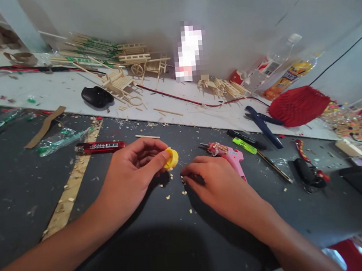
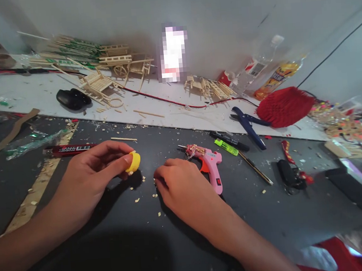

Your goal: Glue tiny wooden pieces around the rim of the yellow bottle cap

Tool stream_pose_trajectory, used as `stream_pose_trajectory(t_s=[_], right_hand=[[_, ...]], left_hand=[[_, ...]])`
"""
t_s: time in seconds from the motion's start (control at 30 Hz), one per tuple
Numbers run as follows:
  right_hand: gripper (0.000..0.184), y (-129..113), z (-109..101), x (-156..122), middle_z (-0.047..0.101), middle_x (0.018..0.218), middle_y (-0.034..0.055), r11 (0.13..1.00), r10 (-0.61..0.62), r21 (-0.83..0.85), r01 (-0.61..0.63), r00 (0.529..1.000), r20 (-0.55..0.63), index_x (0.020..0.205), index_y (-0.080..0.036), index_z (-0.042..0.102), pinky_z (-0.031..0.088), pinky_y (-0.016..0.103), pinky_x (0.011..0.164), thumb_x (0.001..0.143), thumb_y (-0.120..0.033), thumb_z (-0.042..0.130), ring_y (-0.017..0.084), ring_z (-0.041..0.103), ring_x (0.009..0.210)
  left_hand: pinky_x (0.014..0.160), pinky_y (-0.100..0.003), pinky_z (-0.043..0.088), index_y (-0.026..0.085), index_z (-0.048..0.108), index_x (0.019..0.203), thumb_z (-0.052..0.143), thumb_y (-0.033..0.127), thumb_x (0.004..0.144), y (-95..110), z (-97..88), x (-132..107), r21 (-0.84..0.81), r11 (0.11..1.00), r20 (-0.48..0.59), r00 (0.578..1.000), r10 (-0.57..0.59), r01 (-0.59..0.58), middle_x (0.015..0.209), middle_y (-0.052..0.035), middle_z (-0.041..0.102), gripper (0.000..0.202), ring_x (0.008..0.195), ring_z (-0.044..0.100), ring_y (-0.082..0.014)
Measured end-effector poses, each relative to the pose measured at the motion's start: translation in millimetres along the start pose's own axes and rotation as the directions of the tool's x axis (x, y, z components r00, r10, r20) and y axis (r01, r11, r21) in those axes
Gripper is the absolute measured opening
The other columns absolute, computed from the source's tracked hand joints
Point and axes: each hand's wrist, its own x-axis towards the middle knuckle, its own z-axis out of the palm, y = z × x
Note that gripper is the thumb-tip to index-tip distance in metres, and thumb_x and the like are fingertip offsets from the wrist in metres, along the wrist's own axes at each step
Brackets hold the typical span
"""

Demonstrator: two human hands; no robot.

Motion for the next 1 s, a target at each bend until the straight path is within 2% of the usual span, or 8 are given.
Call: stream_pose_trajectory(t_s=[0.17, 0.3, 0.37, 0.43, 0.6, 0.73, 0.87, 1.0], right_hand=[[0.02, 1, 5, 1, 0.082, 0.099, 0.0093, 0.999, -0.046, -0.014, 0.046, 0.999, 0.014, 0.104, -0.017, 0.089, 0.048, 0.039, 0.083, 0.105, -0.009, 0.071, 0.027, 0.075, 0.095], [0.018, 3, 6, 0, 0.08, 0.095, 0.0105, 0.998, -0.056, -0.001, 0.056, 0.998, -0.033, 0.098, -0.015, 0.086, 0.048, 0.039, 0.082, 0.105, -0.012, 0.069, 0.028, 0.073, 0.093], [0.017, 5, 2, -4, 0.081, 0.092, 0.0073, 0.997, -0.048, 0.059, 0.053, 0.995, -0.082, 0.095, -0.016, 0.085, 0.05, 0.037, 0.08, 0.101, -0.011, 0.069, 0.024, 0.073, 0.088], [0.017, 8, -4, -10, 0.082, 0.085, 0.0018, 0.976, -0.008, 0.216, 0.039, 0.99, -0.142, 0.089, -0.019, 0.083, 0.05, 0.031, 0.074, 0.094, -0.009, 0.071, 0.018, 0.071, 0.079], [0.013, 4, -15, -25, 0.075, 0.069, -0.006, 0.739, 0.187, 0.674, 0.012, 0.957, -0.222, 0.076, -0.026, 0.082, 0.05, 0.02, 0.058, 0.083, -0.016, 0.077, 0.011, 0.066, 0.063], [0.013, -8, -9, -29, 0.076, 0.069, -0.005, 0.572, 0.274, 0.82, 0.017, 0.939, -0.21, 0.074, -0.026, 0.083, 0.05, 0.015, 0.055, 0.081, -0.015, 0.081, 0.009, 0.065, 0.062], [0.012, -17, -7, -27, 0.074, 0.063, -0.0036, 0.525, 0.325, 0.851, 0.01, 0.922, -0.211, 0.071, -0.023, 0.082, 0.048, 0.013, 0.049, 0.077, -0.013, 0.08, 0.009, 0.063, 0.056], [0.017, -20, -9, -24, 0.073, 0.06, -0.0038, 0.528, 0.307, 0.849, 0.018, 0.928, -0.21, 0.068, -0.021, 0.082, 0.044, 0.011, 0.046, 0.071, -0.006, 0.075, 0.007, 0.059, 0.052]], left_hand=[[0.067, -0.019, 0.061, 0.023, 0.079, 0.088, 0.092, 0.03, 0.078, -1, -0.7, 0, 0.05, 0.998, 0.011, 0.999, 0.039, -0.04, 0.079, 0.0026, 0.081, 0.018, 0.071, 0.074, -0.0131], [0.064, -0.017, 0.062, 0.024, 0.08, 0.091, 0.091, 0.035, 0.08, -2, -3.1, -1, 0.12, 0.988, 0.006, 0.995, 0.101, -0.101, 0.078, 0.0032, 0.082, 0.019, 0.068, 0.075, -0.0124], [0.062, -0.016, 0.063, 0.025, 0.081, 0.094, 0.091, 0.035, 0.08, -2, -3.2, -4, 0.168, 0.975, 0.005, 0.989, 0.145, -0.144, 0.081, 0.0034, 0.083, 0.019, 0.067, 0.076, -0.0123], [0.062, -0.015, 0.063, 0.027, 0.083, 0.095, 0.089, 0.032, 0.083, -2, -2.4, -8, 0.225, 0.956, 0.007, 0.981, 0.192, -0.189, 0.083, 0.0041, 0.085, 0.015, 0.067, 0.078, -0.0121], [0.063, -0.013, 0.063, 0.032, 0.085, 0.09, 0.085, 0.025, 0.086, 1, 0.7, -17, 0.357, 0.882, 0.043, 0.949, 0.312, -0.306, 0.082, 0.009, 0.086, 0.008, 0.065, 0.08, -0.0104], [0.068, -0.012, 0.062, 0.034, 0.083, 0.085, 0.081, 0.019, 0.087, 3, 0.2, -22, 0.447, 0.798, 0.103, 0.91, 0.402, -0.404, 0.081, 0.0126, 0.086, 0.015, 0.066, 0.078, -0.0085], [0.077, -0.011, 0.062, 0.034, 0.079, 0.097, 0.074, 0.019, 0.101, 0, -3.9, -27, 0.499, 0.65, 0.273, 0.816, 0.51, -0.573, 0.092, 0.013, 0.087, 0.016, 0.075, 0.08, -0.0065], [0.081, -0.008, 0.062, 0.033, 0.077, 0.105, 0.072, 0.019, 0.106, -5, -7.8, -28, 0.53, 0.573, 0.338, 0.776, 0.533, -0.625, 0.101, 0.012, 0.088, 0.015, 0.08, 0.083, -0.0048]])
